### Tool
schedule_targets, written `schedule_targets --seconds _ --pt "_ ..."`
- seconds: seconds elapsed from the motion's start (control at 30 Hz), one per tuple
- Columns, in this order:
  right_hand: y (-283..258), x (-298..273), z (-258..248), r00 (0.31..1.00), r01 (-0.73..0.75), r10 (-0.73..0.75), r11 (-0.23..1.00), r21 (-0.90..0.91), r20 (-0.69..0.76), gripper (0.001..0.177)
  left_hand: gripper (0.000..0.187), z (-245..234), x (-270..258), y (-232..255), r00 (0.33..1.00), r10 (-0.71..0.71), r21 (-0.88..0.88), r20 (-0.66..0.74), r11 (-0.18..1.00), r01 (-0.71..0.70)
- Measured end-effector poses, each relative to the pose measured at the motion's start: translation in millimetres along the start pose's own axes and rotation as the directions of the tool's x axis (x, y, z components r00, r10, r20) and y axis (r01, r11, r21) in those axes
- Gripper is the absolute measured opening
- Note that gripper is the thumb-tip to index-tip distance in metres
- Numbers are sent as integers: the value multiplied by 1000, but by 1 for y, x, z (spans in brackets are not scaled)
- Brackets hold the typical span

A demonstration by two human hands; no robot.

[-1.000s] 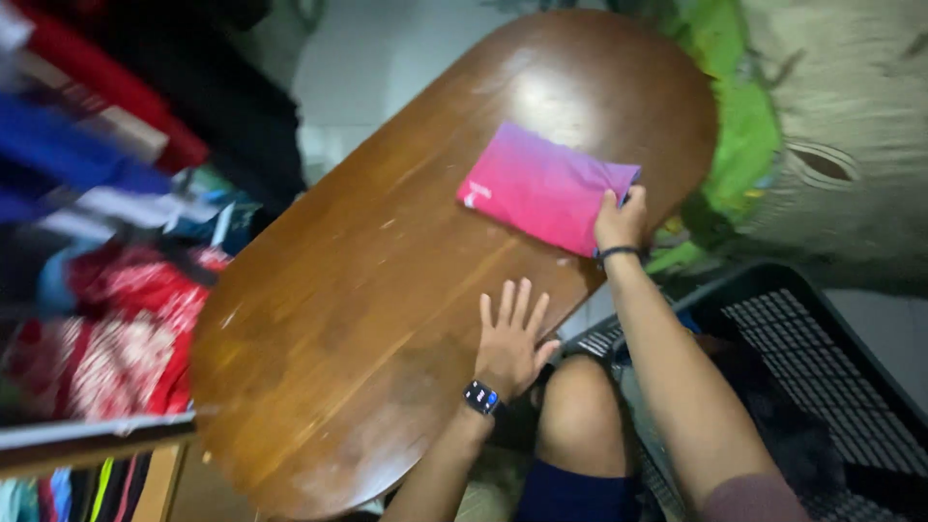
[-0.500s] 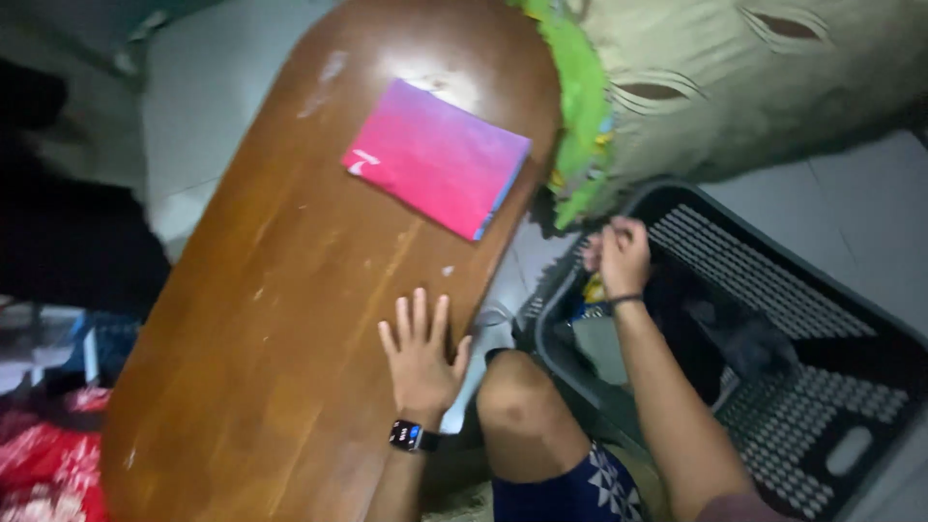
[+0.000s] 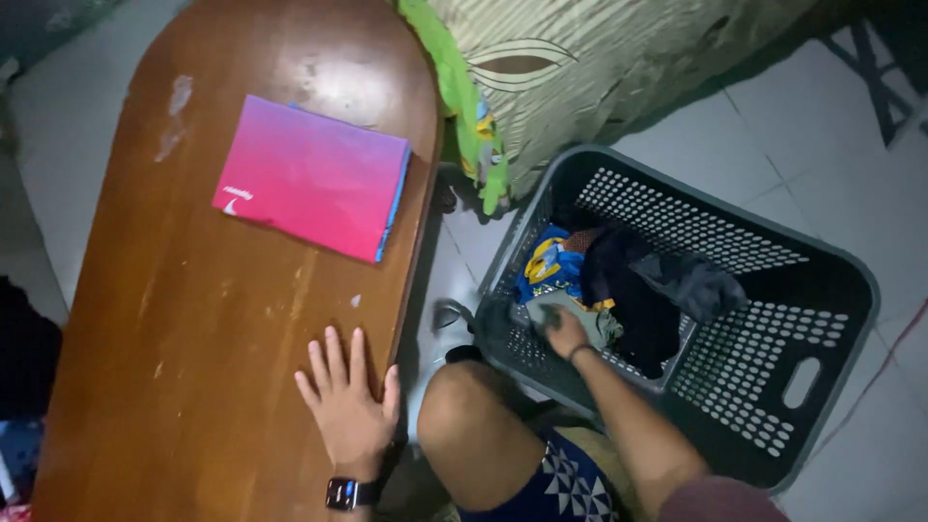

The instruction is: The person takes a t-shirt from a laundry basket and folds it neatly on a small wooden table.

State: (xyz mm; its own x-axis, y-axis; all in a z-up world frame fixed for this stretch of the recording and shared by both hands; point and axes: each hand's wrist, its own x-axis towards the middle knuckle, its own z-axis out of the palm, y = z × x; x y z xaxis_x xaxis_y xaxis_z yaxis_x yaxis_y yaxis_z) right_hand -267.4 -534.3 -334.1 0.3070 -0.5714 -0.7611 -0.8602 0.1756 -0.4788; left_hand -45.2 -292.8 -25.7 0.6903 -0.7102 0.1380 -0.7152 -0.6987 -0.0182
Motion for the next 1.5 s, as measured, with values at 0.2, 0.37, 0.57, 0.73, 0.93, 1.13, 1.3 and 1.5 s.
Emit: schedule_targets --seconds 0.2,0.37,0.57,0.73,0.93,1.13,1.3,1.5 --pt "-34 -4 22 959 -55 107 978 -199 261 43 72 3 0 1 1000 8 12 2 1000 -8" --pt "-27 -2 16 910 -151 258 935 -320 325 56 76 11 -3 -4 1000 12 31 26 999 -12" --pt "29 29 34 937 -105 166 973 -206 306 32 72 18 -1 -3 998 46 80 -31 996 -43" --pt "89 80 80 949 -313 315 948 -52 29 41 73 20 -3 -7 999 48 14 -17 999 -47" --pt "75 72 66 947 -275 312 915 -295 83 50 73 16 -1 -2 999 38 23 -21 999 -37" --pt "20 11 -1 983 -54 101 957 -284 155 26 75 13 -1 -2 999 21 2 -25 1000 -21" --pt "-20 -66 -69 981 186 -185 982 -10 55 17 73 8 -3 0 999 13 17 -44 1000 -12" --pt "-61 -147 -96 885 368 -466 713 597 11 11 66 4 -5 -4 995 32 10 -94 999 -31"
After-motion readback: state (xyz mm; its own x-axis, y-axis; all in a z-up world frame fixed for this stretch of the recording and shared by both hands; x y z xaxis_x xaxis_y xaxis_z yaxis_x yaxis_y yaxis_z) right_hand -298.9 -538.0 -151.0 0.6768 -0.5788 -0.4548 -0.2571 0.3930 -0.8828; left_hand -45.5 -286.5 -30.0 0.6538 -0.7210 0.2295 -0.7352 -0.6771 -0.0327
